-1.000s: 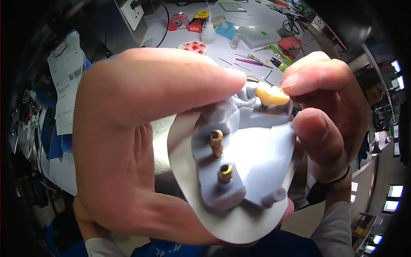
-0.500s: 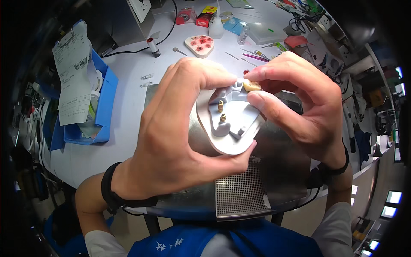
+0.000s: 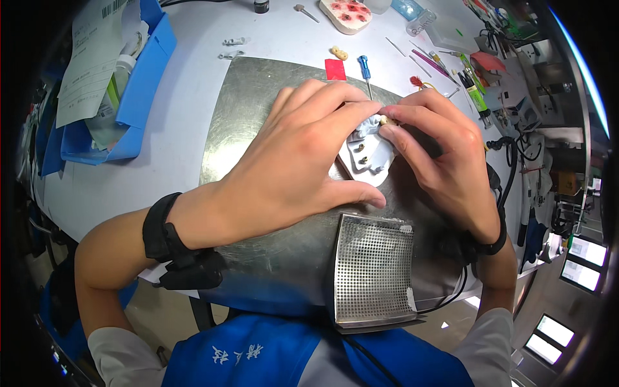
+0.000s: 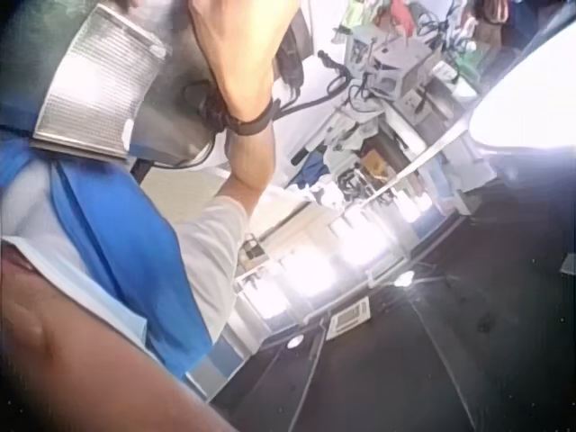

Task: Polishing and fitting dental crowns onto molds using a handheld rotary tool in a laboratory setting.

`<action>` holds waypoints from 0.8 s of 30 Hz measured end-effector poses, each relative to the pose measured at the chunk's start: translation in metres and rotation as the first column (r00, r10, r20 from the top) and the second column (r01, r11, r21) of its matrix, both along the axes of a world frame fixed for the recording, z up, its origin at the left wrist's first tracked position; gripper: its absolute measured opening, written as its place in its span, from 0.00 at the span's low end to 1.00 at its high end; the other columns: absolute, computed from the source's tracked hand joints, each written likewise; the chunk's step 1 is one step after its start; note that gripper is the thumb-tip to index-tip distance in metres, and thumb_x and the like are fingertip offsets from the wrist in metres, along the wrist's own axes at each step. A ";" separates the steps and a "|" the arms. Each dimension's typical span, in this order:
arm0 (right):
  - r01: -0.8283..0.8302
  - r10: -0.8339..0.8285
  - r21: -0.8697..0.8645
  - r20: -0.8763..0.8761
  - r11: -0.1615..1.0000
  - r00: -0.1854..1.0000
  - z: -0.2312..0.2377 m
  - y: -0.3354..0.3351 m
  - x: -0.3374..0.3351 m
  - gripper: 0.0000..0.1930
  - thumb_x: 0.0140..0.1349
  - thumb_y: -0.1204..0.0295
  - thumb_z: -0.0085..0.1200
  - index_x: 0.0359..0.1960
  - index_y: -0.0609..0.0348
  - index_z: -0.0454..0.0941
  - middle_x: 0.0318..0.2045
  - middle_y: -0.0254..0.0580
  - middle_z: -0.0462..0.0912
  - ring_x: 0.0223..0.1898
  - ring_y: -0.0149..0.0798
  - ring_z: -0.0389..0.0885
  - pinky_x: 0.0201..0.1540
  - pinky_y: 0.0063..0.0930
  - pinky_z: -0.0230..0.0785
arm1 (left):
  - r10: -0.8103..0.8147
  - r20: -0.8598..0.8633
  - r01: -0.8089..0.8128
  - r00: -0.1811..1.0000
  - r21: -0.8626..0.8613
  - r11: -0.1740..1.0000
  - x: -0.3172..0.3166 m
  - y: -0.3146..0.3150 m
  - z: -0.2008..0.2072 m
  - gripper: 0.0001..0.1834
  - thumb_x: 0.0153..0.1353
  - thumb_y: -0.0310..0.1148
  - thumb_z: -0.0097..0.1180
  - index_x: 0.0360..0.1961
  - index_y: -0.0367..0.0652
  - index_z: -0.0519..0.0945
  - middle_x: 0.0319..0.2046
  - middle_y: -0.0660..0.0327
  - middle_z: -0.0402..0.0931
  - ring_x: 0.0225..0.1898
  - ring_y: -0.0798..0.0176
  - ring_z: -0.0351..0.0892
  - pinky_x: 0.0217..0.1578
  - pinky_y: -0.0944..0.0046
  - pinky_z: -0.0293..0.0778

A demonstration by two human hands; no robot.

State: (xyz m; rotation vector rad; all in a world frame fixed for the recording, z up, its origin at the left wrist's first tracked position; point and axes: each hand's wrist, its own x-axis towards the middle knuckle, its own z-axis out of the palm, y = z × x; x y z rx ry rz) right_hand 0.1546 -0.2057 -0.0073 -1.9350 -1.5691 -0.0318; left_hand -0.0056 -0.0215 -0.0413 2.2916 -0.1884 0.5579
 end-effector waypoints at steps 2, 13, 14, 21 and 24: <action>0.020 -0.019 -0.014 0.029 1.000 0.999 0.003 0.002 -0.004 0.08 0.62 0.77 0.71 0.42 0.63 0.89 0.36 0.43 0.87 0.34 0.47 0.86 0.38 0.37 0.78 | 0.000 0.005 0.000 1.000 0.037 0.999 0.001 0.001 0.000 0.46 0.45 0.45 0.87 0.64 0.38 0.81 0.59 0.54 0.78 0.58 0.48 0.75 0.65 0.50 0.69; 0.124 -0.107 -0.154 0.111 0.980 0.988 0.025 0.001 -0.019 0.08 0.62 0.81 0.71 0.43 0.65 0.92 0.38 0.48 0.92 0.34 0.44 0.90 0.40 0.32 0.81 | -0.016 0.023 0.015 1.000 0.033 0.999 0.004 0.000 0.002 0.40 0.45 0.36 0.84 0.61 0.39 0.82 0.50 0.56 0.78 0.53 0.48 0.75 0.59 0.51 0.72; 0.125 -0.113 -0.154 0.079 0.980 0.990 0.024 0.001 -0.018 0.08 0.62 0.81 0.71 0.43 0.65 0.92 0.38 0.48 0.92 0.34 0.45 0.90 0.40 0.32 0.81 | -0.011 0.029 0.010 1.000 0.035 0.999 0.005 0.000 0.002 0.39 0.45 0.35 0.84 0.61 0.39 0.82 0.50 0.56 0.78 0.53 0.48 0.75 0.59 0.51 0.72; 0.138 -0.113 -0.099 0.226 0.985 0.967 0.018 0.000 -0.019 0.09 0.55 0.80 0.72 0.39 0.60 0.91 0.35 0.43 0.89 0.33 0.49 0.88 0.36 0.39 0.79 | -0.010 -0.009 0.010 1.000 0.005 1.000 0.007 -0.001 0.000 0.38 0.44 0.34 0.83 0.59 0.38 0.83 0.51 0.55 0.79 0.54 0.47 0.76 0.60 0.51 0.72; 0.071 -0.062 -0.010 0.385 0.997 0.921 0.017 0.002 -0.020 0.09 0.55 0.79 0.72 0.39 0.60 0.90 0.36 0.43 0.89 0.34 0.50 0.88 0.37 0.40 0.79 | -0.001 -0.001 0.001 1.000 -0.015 1.000 0.007 -0.001 0.000 0.38 0.44 0.34 0.83 0.60 0.38 0.83 0.52 0.56 0.79 0.54 0.47 0.75 0.60 0.51 0.73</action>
